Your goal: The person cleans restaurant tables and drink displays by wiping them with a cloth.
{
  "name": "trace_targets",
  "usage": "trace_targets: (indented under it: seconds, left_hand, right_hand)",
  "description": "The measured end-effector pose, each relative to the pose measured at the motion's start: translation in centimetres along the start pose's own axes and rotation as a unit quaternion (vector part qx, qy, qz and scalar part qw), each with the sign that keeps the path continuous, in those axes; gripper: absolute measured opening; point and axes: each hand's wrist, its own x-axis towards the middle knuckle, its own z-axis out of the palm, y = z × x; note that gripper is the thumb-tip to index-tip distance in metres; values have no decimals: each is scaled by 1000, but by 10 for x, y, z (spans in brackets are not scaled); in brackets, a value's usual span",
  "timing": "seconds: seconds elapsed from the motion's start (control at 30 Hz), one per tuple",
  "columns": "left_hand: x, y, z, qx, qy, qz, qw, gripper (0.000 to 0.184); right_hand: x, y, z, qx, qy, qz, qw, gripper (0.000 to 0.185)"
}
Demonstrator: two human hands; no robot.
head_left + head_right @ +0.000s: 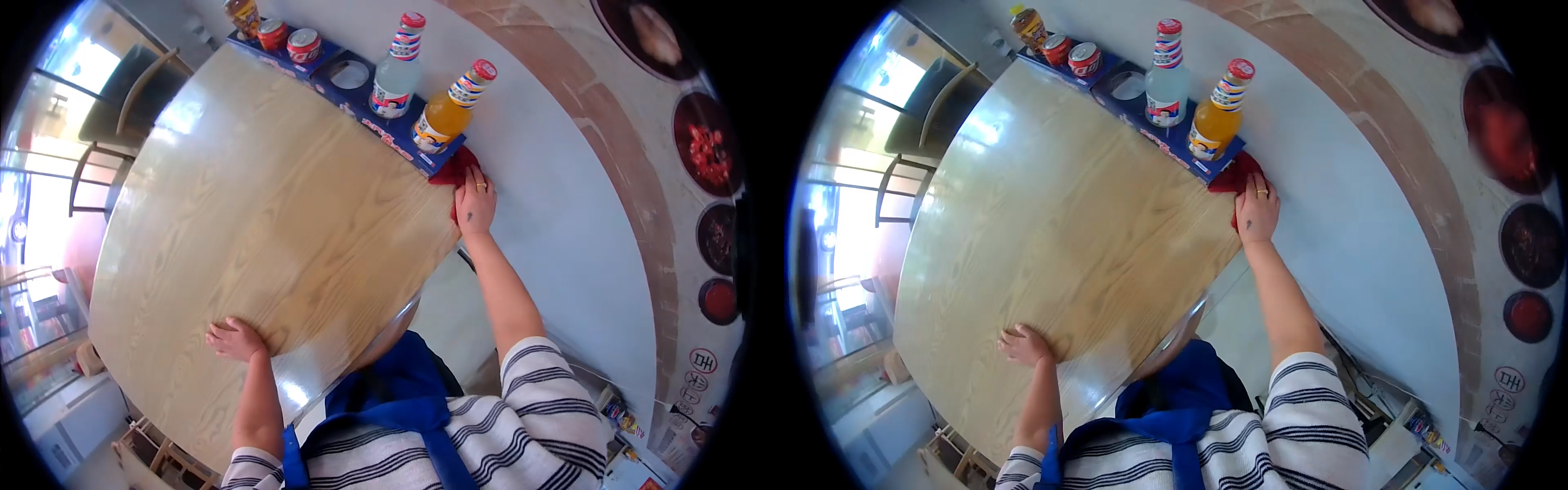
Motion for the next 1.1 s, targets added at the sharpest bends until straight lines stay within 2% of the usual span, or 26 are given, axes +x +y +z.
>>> trace_targets:
  seconds: [0.07,0.13,0.17,0.23,0.3,0.37,0.43,0.47,0.53,0.6,0.67,0.73,0.8,0.87,0.93,1.0,1.03,1.07,1.1]
  left_hand:
    - [0,-1,-2,-13,4,-1,1000,52]
    - [1,5,-3,-29,11,-5,1000,52]
    - [1,7,-6,-16,0,-8,1000,52]
    - [-1,7,-10,0,-12,-14,1000,52]
    - [-2,10,-10,-15,-5,-18,1000,52]
    - [-2,8,-9,-22,-2,-16,1000,52]
    - [-3,7,-8,-27,0,-17,999,52]
    - [-3,8,-9,-28,-8,-22,999,52]
    - [-1,7,-13,-25,-16,-24,999,52]
    - [-2,11,-14,-25,-19,-22,999,52]
    - [-3,10,-10,-35,-14,-20,999,53]
    - [-2,8,-11,-44,-8,-15,999,53]
    - [-1,10,-12,-44,-12,-18,999,53]
    - [-1,8,-10,-34,-11,-23,999,54]
    - [1,8,-7,-26,-11,-29,999,54]
    - [1,7,-7,-20,-10,-26,999,54]
    - [1,8,-9,-24,-11,-30,999,54]
    - [2,10,-12,-32,-10,-29,999,54]
    - [1,11,-14,-39,-10,-26,999,54]
  right_hand:
    - [1,-21,-4,-52,0,31,998,32]
    - [-7,-49,-19,33,-166,-15,985,18]
    - [-7,-63,-31,52,-220,-86,970,23]
    - [15,-91,-38,138,-95,-214,962,29]
    - [68,-129,-47,124,18,-288,950,33]
    - [126,-159,-28,102,89,-323,936,34]
    - [170,-175,14,24,70,-324,943,39]
    - [179,-175,29,28,70,-325,943,39]
    - [181,-175,49,-30,-34,-204,978,40]
    - [159,-162,48,-36,-4,-220,975,39]
    - [130,-144,44,-71,58,-286,954,40]
    - [104,-133,32,-85,28,-255,963,42]
    - [90,-129,-1,-69,-74,-183,978,42]
    - [68,-104,-7,-114,-7,-181,977,38]
    - [48,-86,-20,-97,-53,-192,975,34]
    - [31,-81,-44,-153,-144,-159,965,33]
    - [40,-81,-55,-156,-140,-163,964,33]
    - [55,-83,-73,-167,-341,-121,917,32]
    - [67,-86,-91,-171,-527,-69,830,30]
